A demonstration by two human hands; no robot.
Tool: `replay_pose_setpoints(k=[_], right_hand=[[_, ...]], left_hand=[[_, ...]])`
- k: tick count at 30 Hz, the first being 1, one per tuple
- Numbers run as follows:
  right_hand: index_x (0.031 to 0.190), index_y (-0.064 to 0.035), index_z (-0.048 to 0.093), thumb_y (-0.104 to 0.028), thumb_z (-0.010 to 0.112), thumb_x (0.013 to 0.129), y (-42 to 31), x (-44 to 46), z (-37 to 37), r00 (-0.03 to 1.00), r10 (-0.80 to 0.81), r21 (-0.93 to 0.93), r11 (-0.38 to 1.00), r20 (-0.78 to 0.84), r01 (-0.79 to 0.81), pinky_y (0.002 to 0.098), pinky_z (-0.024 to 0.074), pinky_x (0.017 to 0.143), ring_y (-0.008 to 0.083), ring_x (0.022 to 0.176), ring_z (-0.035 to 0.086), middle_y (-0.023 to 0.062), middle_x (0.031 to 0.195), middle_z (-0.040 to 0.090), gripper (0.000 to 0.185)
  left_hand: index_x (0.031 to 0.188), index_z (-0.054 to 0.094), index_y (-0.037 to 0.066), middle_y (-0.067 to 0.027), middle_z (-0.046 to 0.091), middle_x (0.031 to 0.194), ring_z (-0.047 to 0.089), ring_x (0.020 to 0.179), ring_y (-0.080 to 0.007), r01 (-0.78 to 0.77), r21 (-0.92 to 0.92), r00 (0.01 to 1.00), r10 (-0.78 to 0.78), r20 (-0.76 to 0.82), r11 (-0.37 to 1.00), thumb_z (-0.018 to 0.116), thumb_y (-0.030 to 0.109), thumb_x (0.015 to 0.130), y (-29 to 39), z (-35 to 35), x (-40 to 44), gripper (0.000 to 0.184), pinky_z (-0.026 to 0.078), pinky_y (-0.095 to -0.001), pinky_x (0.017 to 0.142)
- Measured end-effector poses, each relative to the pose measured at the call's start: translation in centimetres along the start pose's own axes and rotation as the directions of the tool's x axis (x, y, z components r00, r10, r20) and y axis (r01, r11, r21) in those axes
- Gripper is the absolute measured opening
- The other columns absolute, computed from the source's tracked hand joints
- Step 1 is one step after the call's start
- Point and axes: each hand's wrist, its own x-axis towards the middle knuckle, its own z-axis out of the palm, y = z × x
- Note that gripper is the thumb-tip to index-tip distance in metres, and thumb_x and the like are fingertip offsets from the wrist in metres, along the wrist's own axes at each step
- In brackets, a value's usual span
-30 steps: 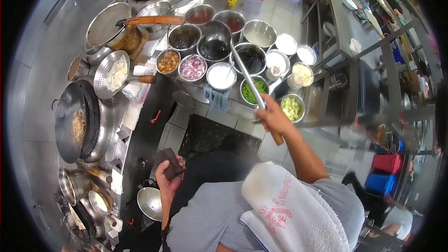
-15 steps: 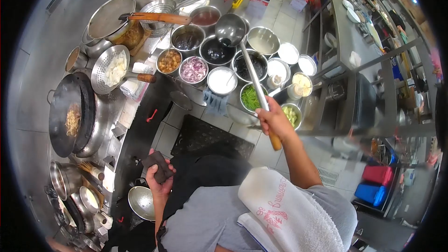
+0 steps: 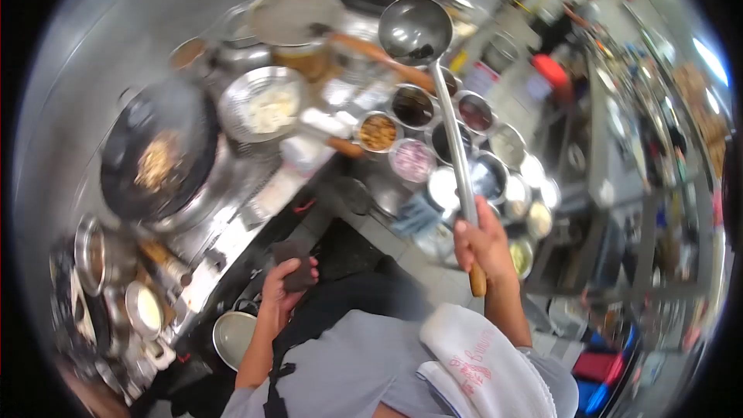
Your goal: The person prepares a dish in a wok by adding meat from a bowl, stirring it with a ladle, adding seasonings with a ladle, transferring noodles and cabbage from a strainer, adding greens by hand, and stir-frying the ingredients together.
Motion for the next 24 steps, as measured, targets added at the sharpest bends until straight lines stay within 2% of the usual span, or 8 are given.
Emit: replay_pose_setpoints(k=[5,7,9,11,13,18,20,24], right_hand=[[0.131,-0.0081,0.036,-0.007,0.056,0.085,0.3,5.1,11.4,0.937,0.091,0.104,0.986,0.337,-0.133,0.0245,0.0309,0.032,0.0092,0.036,0.037,0.0011,0.059,0.041,0.05],[0.131,-0.008,0.037,-0.007,0.057,0.085,0.7,7.6,16.0,0.893,0.105,0.002,0.993,0.438,-0.118,0.0233,0.0323,0.033,0.0082,0.038,0.038,0.0005,0.061,0.042,0.05],[0.133,-0.0072,0.034,-0.006,0.056,0.086,1.6,9.8,19.4,0.862,0.078,-0.253,0.966,0.5,0.06,0.0222,0.0342,0.034,0.0069,0.04,0.04,-0.0001,0.063,0.044,0.052],[0.132,-0.0055,0.035,-0.004,0.057,0.086,2.4,10.7,22.4,0.855,0.081,-0.272,0.96,0.513,0.072,0.0216,0.0308,0.035,0.0061,0.038,0.039,-0.0018,0.063,0.047,0.051],[0.133,-0.0057,0.035,-0.003,0.056,0.086,2.9,11.3,24.0,0.845,0.108,-0.304,0.95,0.524,0.066,0.021,0.0319,0.037,0.0056,0.041,0.04,-0.0024,0.065,0.047,0.052],[0.133,-0.0063,0.035,-0.002,0.056,0.085,2.6,12.2,22.7,0.849,0.086,-0.26,0.964,0.521,0.063,0.0207,0.0325,0.037,0.0055,0.042,0.041,-0.0017,0.067,0.048,0.052],[0.133,-0.0055,0.035,-0.002,0.055,0.085,1.5,12.3,19.7,0.851,0.046,-0.104,0.995,0.523,0.01,0.0212,0.0318,0.034,0.0066,0.039,0.04,-0.0005,0.064,0.047,0.052],[0.13,-0.0057,0.036,-0.005,0.054,0.086,-0.4,11.5,10.8,0.941,-0.049,-0.057,0.996,0.335,0.072,0.0209,0.031,0.032,0.0078,0.034,0.039,0.0,0.057,0.044,0.047]], left_hand=[[0.106,0.057,-0.004,-0.0159,0.063,0.091,0.064,0.075,-0.0242,-0.025,0.001,0.997,0.025,0.078,1.0,0.061,0.018,0.075,4.3,-0.8,-0.3,0.037,0.054,-0.036,0.072],[0.11,0.055,-0.003,-0.0155,0.063,0.092,0.064,0.075,-0.0244,-0.066,0.026,0.996,0.065,0.062,0.997,0.062,0.016,0.074,5.5,-1.1,-0.8,0.041,0.053,-0.0357,0.071],[0.114,0.054,-0.002,-0.015,0.063,0.092,0.063,0.074,-0.0246,-0.066,0.067,0.995,0.06,0.084,0.996,0.062,0.015,0.073,6.3,-2.2,-1.3,0.045,0.053,-0.0353,0.071],[0.127,0.043,0.004,-0.0152,0.06,0.094,0.062,0.078,-0.0252,-0.075,0.058,0.975,0.061,0.213,0.996,0.063,0.009,0.072,6.3,-3.4,-1.4,0.059,0.053,-0.0358,0.07],[0.13,0.041,0.005,-0.0153,0.058,0.096,0.062,0.08,-0.0258,-0.102,0.045,0.98,0.093,0.177,0.994,0.063,0.008,0.072,6.5,-3.7,-2.5,0.063,0.053,-0.0365,0.07],[0.137,0.034,0.009,-0.016,0.054,0.103,0.061,0.085,-0.0274,-0.159,-0.026,0.986,0.16,0.056,0.987,0.064,0.006,0.07,4.3,-6.4,-3.9,0.073,0.053,-0.0384,0.069],[0.13,0.043,0.007,-0.0136,0.057,0.094,0.061,0.079,-0.0259,-0.088,-0.014,0.992,0.086,-0.089,0.996,0.063,0.008,0.072,2.9,-8.1,-3.9,0.062,0.053,-0.0372,0.069],[0.112,0.055,0.003,-0.0109,0.061,0.082,0.062,0.071,-0.024,0.094,0.178,0.932,-0.024,-0.362,0.979,0.062,0.014,0.072,-2.0,-13.3,-2.5,0.043,0.053,-0.0349,0.066]])
